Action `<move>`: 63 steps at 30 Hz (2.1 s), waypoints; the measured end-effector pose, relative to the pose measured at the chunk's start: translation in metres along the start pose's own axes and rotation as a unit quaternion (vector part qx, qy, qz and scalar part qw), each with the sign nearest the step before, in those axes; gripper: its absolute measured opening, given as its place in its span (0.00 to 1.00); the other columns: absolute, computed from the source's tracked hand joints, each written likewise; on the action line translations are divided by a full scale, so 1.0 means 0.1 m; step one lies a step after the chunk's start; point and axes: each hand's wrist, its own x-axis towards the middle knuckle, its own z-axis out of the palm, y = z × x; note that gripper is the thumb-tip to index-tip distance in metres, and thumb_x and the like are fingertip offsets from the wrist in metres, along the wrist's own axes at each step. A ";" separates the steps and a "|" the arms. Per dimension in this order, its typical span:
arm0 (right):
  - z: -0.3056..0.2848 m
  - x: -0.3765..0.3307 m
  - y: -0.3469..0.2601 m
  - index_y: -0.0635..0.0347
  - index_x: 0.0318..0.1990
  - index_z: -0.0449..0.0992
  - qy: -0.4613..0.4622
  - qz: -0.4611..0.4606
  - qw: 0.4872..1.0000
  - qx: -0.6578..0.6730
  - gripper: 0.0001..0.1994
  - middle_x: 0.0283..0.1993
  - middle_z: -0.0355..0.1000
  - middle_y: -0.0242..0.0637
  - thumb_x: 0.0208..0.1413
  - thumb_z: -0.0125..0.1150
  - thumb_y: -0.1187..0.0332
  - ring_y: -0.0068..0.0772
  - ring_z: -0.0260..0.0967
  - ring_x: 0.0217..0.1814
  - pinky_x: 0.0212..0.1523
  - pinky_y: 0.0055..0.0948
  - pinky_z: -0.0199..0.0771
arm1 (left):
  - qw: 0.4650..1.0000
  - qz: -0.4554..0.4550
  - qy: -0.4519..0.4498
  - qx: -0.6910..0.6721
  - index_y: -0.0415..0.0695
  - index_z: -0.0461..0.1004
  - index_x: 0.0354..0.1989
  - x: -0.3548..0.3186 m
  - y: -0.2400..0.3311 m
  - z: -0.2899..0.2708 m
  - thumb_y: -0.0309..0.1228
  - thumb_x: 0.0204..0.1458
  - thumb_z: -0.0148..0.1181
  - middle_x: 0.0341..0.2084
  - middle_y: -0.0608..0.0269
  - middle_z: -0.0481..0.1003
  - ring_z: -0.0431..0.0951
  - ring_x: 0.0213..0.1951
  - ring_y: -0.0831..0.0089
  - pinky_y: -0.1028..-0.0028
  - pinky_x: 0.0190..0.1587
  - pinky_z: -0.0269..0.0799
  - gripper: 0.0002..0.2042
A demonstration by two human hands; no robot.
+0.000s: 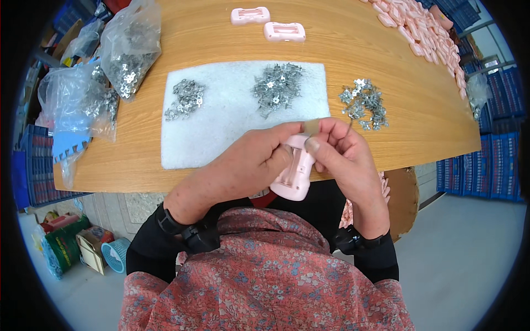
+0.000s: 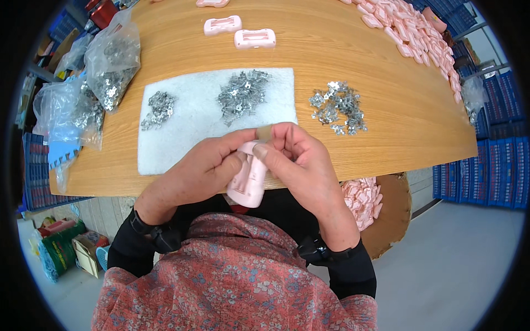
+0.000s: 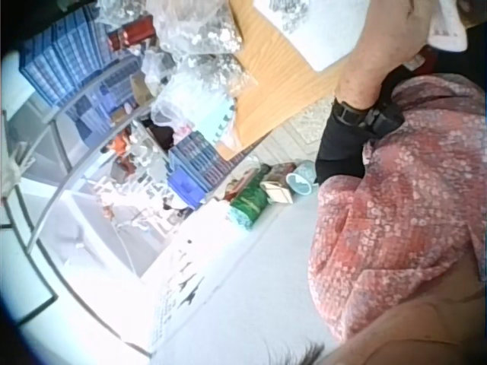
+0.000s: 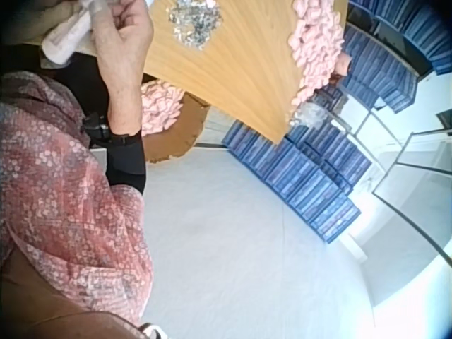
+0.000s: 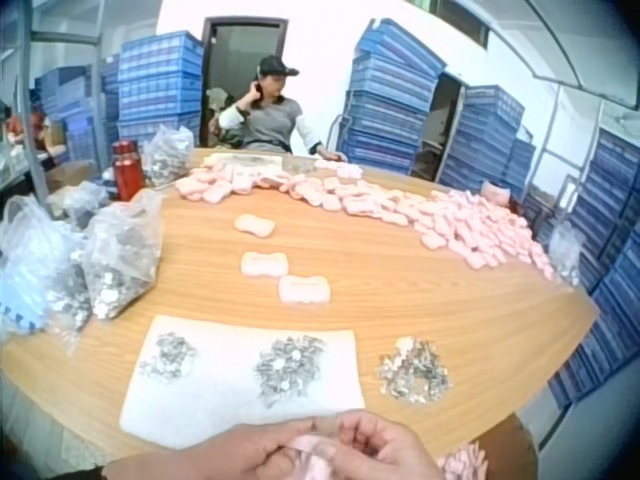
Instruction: The person inserts small metal components into pink plastic housings using a thin metal tool. They handle the parts one at a time, placing the metal pieces into slots within the plastic shells. The person also gathers and organizes a large pile of pink plastic parts on the table.
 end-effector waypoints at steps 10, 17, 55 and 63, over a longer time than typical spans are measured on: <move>0.07 -0.02 0.36 0.65 0.47 0.79 0.095 -0.186 0.968 -0.138 0.08 0.35 0.74 0.32 0.61 0.62 0.77 0.15 0.69 0.32 0.33 0.19 0.70 | 0.889 -0.093 0.008 -0.448 0.37 0.64 0.66 0.03 -0.05 0.03 0.43 0.68 0.49 0.32 0.65 0.73 0.70 0.25 0.76 0.68 0.33 0.73 0.26; 0.16 -0.01 0.29 0.62 0.47 0.81 0.059 -0.237 0.957 -0.157 0.10 0.35 0.75 0.36 0.58 0.62 0.79 0.26 0.74 0.32 0.32 0.25 0.73 | 0.877 -0.106 -0.006 -0.468 0.39 0.65 0.66 0.03 -0.10 0.02 0.45 0.67 0.51 0.32 0.67 0.73 0.70 0.25 0.77 0.70 0.33 0.72 0.26; 0.48 0.59 0.22 0.57 0.40 0.80 0.052 -0.233 0.795 -0.557 0.07 0.36 0.76 0.40 0.52 0.67 0.72 0.45 0.77 0.34 0.35 0.38 0.77 | 0.890 -0.117 0.057 -0.436 0.36 0.61 0.69 -0.61 -0.19 -0.46 0.50 0.66 0.49 0.42 0.55 0.77 0.81 0.40 0.68 0.66 0.44 0.82 0.33; 0.36 0.56 0.25 0.57 0.41 0.82 0.046 -0.230 0.841 -0.488 0.09 0.38 0.77 0.39 0.51 0.67 0.75 0.44 0.77 0.37 0.37 0.36 0.78 | 0.839 -0.117 0.075 -0.527 0.38 0.64 0.66 -0.46 -0.22 -0.55 0.46 0.67 0.44 0.40 0.55 0.78 0.80 0.38 0.69 0.67 0.41 0.81 0.27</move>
